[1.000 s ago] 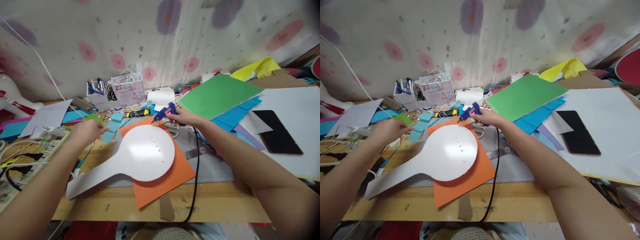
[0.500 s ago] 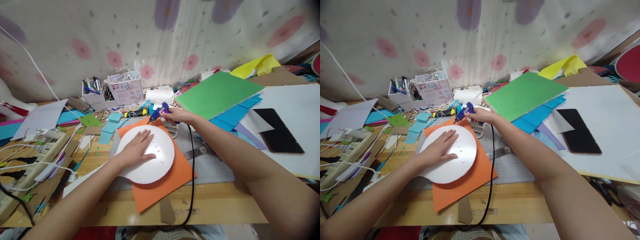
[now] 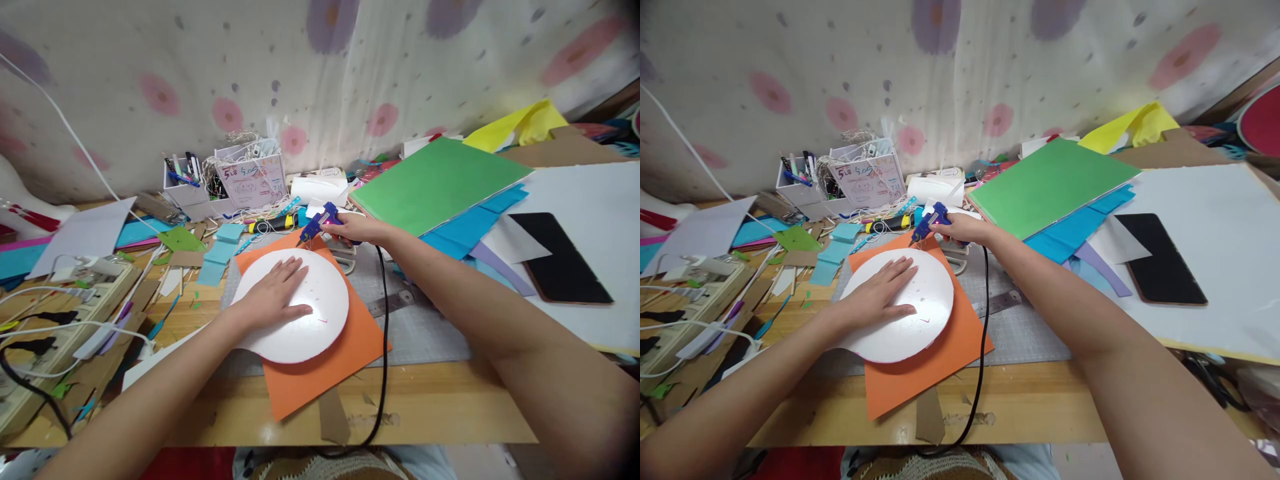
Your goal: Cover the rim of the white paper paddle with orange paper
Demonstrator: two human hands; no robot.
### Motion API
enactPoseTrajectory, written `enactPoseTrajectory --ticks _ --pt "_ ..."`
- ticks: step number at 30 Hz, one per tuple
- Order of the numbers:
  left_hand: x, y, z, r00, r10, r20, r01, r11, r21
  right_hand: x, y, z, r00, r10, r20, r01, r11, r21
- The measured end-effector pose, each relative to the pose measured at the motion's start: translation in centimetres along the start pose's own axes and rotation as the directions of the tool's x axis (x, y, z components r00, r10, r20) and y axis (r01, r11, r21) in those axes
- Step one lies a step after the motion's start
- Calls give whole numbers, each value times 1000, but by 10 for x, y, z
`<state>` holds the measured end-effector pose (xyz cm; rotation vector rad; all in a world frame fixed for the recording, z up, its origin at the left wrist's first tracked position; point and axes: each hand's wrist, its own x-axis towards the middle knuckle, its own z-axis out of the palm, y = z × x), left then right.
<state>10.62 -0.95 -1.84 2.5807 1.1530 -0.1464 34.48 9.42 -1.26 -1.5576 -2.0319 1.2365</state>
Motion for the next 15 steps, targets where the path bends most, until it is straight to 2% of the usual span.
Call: enactPoseTrajectory --ticks 9,15 --pt "0 -1 -1 1000 8 -2 -8 1000 -5 -7 13 -10 999 35 -1 -35 999 -35" --pt "0 -2 -1 1000 16 -19 -16 1000 -8 -15 18 -14 999 52 4 -52 998 29"
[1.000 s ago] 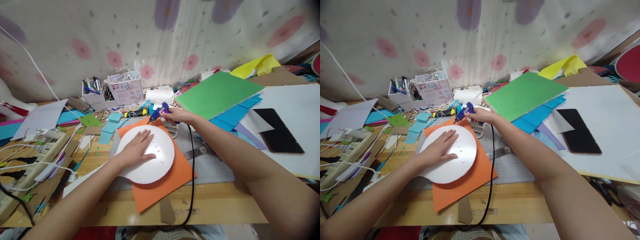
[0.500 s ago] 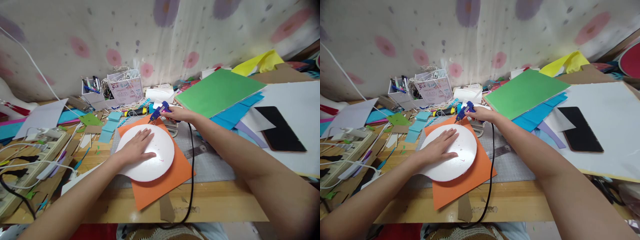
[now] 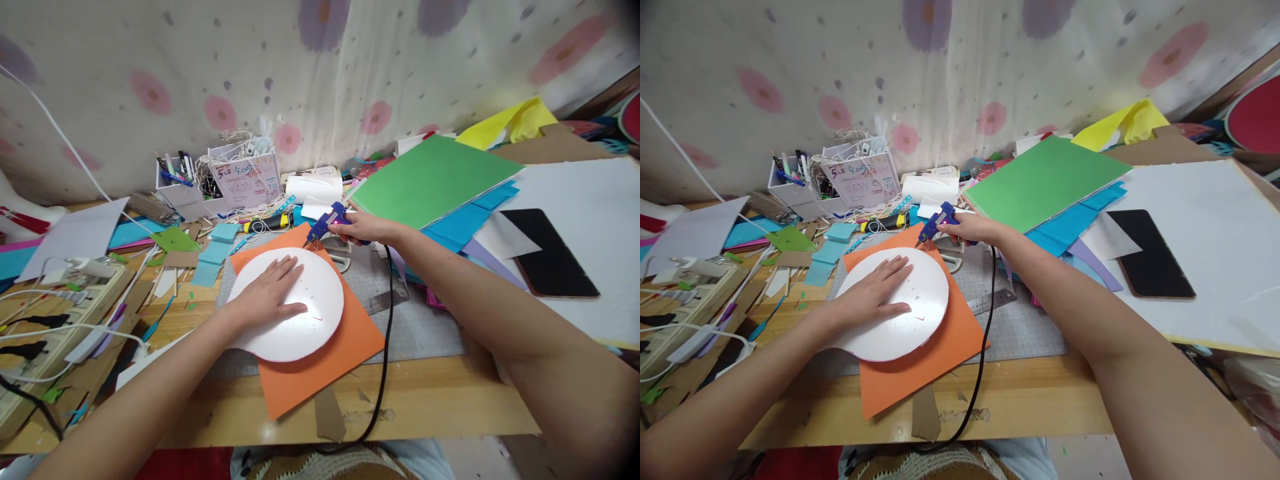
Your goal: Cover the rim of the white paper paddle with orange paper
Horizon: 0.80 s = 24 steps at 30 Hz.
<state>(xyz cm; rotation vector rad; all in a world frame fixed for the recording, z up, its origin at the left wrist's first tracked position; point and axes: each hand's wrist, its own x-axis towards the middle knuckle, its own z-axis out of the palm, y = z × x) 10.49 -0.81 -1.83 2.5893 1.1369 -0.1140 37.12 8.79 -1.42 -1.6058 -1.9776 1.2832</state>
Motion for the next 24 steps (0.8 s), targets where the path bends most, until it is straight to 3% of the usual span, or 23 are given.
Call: enactPoseTrajectory --ticks 24 --pt "2 3 -3 998 -43 42 43 999 1 -49 14 -12 997 70 29 -71 996 49"
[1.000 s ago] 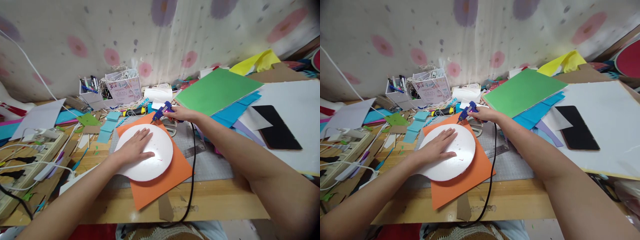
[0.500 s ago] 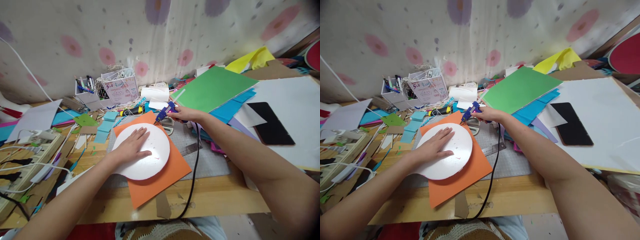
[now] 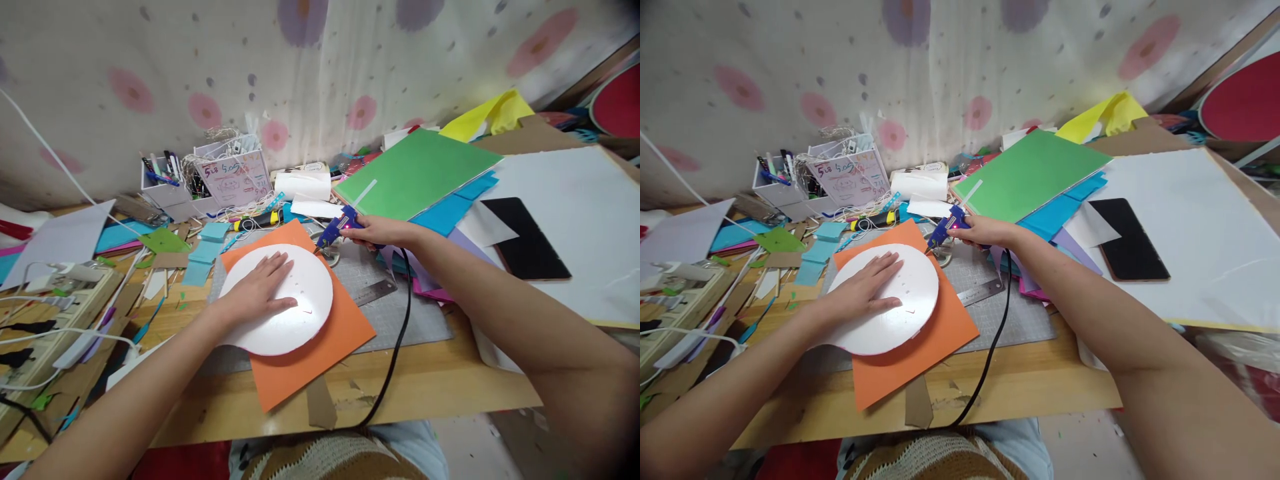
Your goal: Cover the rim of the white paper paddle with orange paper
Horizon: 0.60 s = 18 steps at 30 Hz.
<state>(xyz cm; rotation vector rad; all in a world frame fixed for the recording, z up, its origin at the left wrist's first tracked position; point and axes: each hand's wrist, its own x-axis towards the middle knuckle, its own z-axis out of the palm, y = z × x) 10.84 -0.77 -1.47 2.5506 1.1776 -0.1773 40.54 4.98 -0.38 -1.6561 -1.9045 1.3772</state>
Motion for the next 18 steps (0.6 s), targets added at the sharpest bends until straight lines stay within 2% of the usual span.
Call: enactPoseTrajectory --ticks 8,12,15,18 --pt "0 2 -4 1000 -14 28 13 1000 15 -19 10 -4 1000 -27 11 27 1000 -7" --pt "-1 6 -6 999 -19 31 18 999 42 -33 10 -3 1000 -10 4 9 996 90" --pt "-3 4 -7 1000 5 20 -7 996 89 -42 14 7 999 7 -49 2 985 171" --pt "-10 -10 -7 999 54 5 -54 987 149 -47 18 24 988 19 -154 18 971 240"
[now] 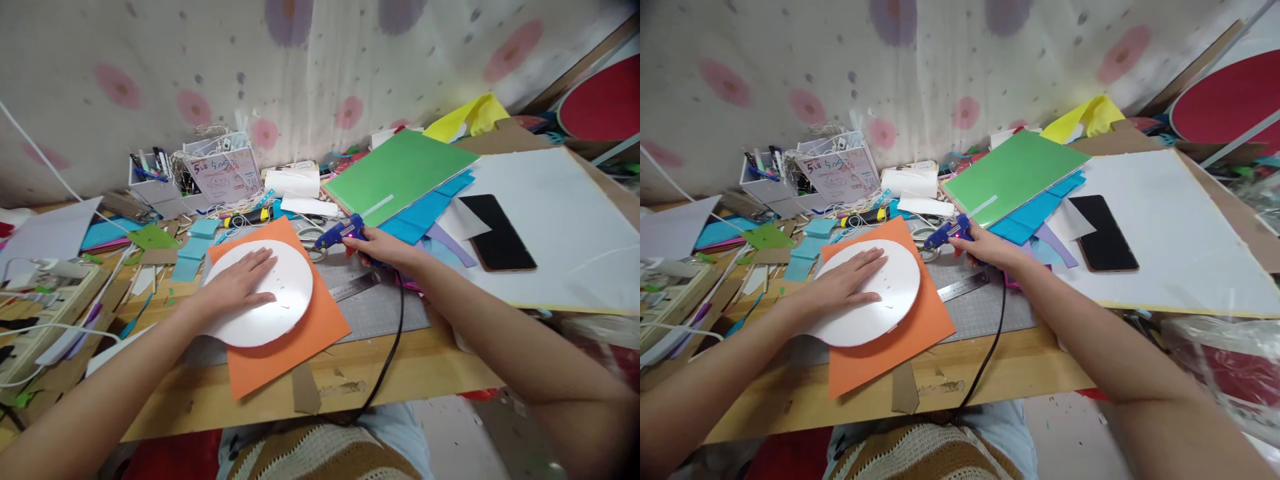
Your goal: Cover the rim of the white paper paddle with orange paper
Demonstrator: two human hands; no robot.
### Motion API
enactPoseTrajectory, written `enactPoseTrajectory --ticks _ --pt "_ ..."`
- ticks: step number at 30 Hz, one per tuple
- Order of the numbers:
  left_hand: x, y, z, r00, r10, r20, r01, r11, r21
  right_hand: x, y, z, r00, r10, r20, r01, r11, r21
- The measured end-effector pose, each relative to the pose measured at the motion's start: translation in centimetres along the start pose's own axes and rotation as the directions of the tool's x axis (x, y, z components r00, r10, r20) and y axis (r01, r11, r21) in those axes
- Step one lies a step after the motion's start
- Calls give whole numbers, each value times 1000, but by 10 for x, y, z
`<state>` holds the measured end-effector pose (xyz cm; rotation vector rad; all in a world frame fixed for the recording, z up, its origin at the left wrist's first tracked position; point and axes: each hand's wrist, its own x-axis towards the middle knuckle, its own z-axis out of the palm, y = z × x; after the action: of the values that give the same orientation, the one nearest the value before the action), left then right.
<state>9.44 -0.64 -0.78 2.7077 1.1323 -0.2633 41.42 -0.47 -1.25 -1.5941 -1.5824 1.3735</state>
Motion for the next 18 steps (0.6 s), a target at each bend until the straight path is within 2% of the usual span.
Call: enactPoseTrajectory --ticks 2,5,8,12,16,18 --pt "-7 -13 3 1000 29 0 -29 999 38 -4 4 11 999 -6 -45 9 998 59" --pt "-19 -30 4 997 77 6 -77 994 74 -5 3 25 999 -14 -48 19 994 110" --pt "-27 -35 0 997 72 5 -72 994 81 -5 -7 38 999 10 -37 -4 988 154" --pt "-24 -23 -5 1000 0 0 0 998 57 -3 -15 57 991 120 -66 -104 974 203" --pt "-13 -2 2 991 -133 -10 133 990 52 2 -1 72 988 133 -82 -110 966 233" --pt "-10 5 8 987 -159 3 158 986 44 4 8 75 989 131 -72 -109 962 249"
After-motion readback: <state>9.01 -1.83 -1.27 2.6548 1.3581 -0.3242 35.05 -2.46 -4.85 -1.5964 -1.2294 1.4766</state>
